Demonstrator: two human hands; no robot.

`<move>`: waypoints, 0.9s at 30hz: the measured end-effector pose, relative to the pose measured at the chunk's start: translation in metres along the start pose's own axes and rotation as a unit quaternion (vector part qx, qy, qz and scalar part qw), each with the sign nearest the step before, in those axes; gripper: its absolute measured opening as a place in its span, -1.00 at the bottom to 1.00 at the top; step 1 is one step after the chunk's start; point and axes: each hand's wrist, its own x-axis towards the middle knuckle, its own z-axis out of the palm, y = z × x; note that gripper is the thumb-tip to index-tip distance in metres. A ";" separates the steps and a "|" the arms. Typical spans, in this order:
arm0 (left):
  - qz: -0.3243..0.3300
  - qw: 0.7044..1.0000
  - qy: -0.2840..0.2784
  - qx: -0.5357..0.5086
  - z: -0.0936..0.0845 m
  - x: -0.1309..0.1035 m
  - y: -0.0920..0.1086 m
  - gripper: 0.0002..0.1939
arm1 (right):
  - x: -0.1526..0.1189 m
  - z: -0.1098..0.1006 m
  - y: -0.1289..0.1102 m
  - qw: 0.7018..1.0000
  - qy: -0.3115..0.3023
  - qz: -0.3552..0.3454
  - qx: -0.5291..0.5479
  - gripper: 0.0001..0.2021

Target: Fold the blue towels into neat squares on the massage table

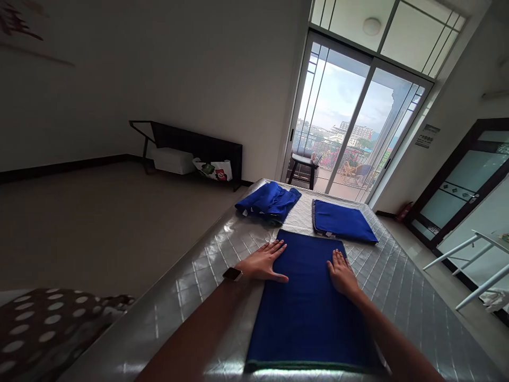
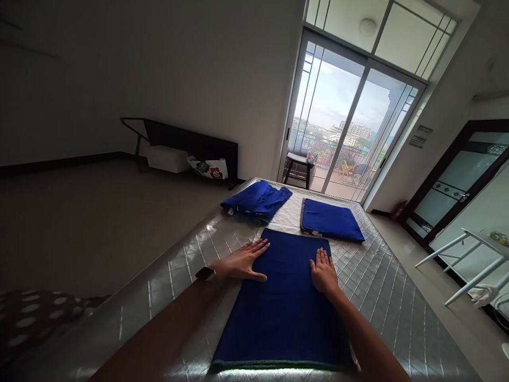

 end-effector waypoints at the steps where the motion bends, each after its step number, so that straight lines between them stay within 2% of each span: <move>1: -0.006 1.000 -0.005 -0.002 -0.002 0.000 0.001 0.15 | 0.000 -0.003 0.007 1.000 -0.007 0.006 -0.006 -0.37; 3: -0.020 1.000 -0.017 -0.002 -0.006 -0.001 0.004 0.10 | 0.000 -0.011 0.012 1.000 -0.019 0.018 -0.012 -0.38; 6: -0.043 0.998 -0.040 0.006 -0.011 -0.001 0.011 0.01 | -0.006 -0.020 0.001 0.999 -0.009 0.029 -0.017 -0.37; 9: -0.056 0.996 -0.059 0.021 -0.013 0.001 0.015 -0.09 | -0.020 -0.019 -0.030 1.000 0.009 0.001 -0.016 -0.37; 14: -0.045 0.998 -0.041 0.034 -0.007 0.003 0.009 -0.18 | -0.048 0.002 -0.095 0.990 0.004 -0.136 0.042 -0.34; 17: -0.033 0.998 -0.032 0.035 -0.005 0.003 0.006 -0.19 | -0.056 0.010 -0.108 0.986 -0.019 -0.158 0.054 -0.33; 19: -0.035 0.998 -0.040 0.040 -0.007 0.002 0.008 -0.17 | -0.059 0.010 -0.100 0.988 -0.023 -0.146 0.052 -0.32; 21: -0.046 0.997 -0.048 0.044 -0.009 0.002 0.010 -0.15 | -0.062 0.008 -0.080 0.991 -0.024 -0.125 0.044 -0.31; 27: -0.043 0.998 -0.036 0.029 -0.009 0.002 0.010 -0.16 | -0.070 0.003 0.008 0.999 -0.019 -0.039 0.004 -0.31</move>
